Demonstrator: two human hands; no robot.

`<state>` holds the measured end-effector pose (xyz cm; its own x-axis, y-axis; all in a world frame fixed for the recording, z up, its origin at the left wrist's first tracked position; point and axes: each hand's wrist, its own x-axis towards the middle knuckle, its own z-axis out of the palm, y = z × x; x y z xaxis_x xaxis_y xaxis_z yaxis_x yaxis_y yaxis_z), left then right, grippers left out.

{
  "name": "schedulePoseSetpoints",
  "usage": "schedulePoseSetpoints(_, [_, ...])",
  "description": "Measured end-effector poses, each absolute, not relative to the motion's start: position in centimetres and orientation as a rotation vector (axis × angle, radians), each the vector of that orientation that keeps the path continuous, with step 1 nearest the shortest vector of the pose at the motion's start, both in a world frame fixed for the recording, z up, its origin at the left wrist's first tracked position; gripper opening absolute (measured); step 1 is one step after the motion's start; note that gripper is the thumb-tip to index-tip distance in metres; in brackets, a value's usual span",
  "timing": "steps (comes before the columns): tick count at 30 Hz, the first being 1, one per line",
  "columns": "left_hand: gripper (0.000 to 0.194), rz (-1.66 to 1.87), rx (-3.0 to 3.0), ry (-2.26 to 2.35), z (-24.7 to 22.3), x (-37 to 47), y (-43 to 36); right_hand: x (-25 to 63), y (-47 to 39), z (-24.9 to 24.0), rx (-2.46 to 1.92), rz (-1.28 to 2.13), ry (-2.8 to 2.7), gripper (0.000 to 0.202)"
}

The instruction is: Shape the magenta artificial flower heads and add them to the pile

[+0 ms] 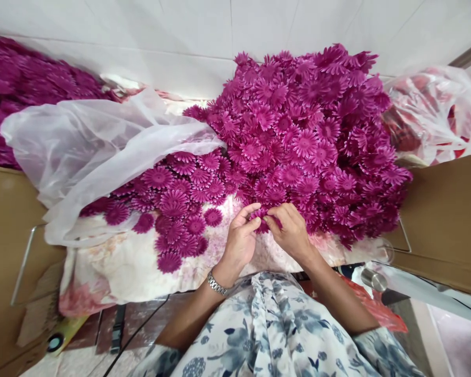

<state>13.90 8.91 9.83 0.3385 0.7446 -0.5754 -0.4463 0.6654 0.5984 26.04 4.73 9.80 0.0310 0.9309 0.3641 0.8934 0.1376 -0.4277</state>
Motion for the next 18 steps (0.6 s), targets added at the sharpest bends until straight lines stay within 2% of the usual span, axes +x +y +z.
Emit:
schedulePoseSetpoints(3, [0.030,0.695,0.358,0.909,9.2,14.0,8.7,26.4,4.6,10.0,-1.716,0.121,-1.855,0.010])
schedulePoseSetpoints(6, [0.025,0.761,0.367,0.971,8.7,14.1,8.6,26.5,4.4,10.6,-1.683,0.161,-1.791,0.008])
schedulePoseSetpoints(10, [0.026,0.863,0.429,1.006,8.9,14.3,8.7,25.9,4.3,10.6,-1.687,0.241,-1.784,0.007])
schedulePoseSetpoints(18, [0.028,0.755,0.298,0.848,9.1,13.8,8.3,26.6,4.8,9.4,-1.631,0.421,-1.773,0.009])
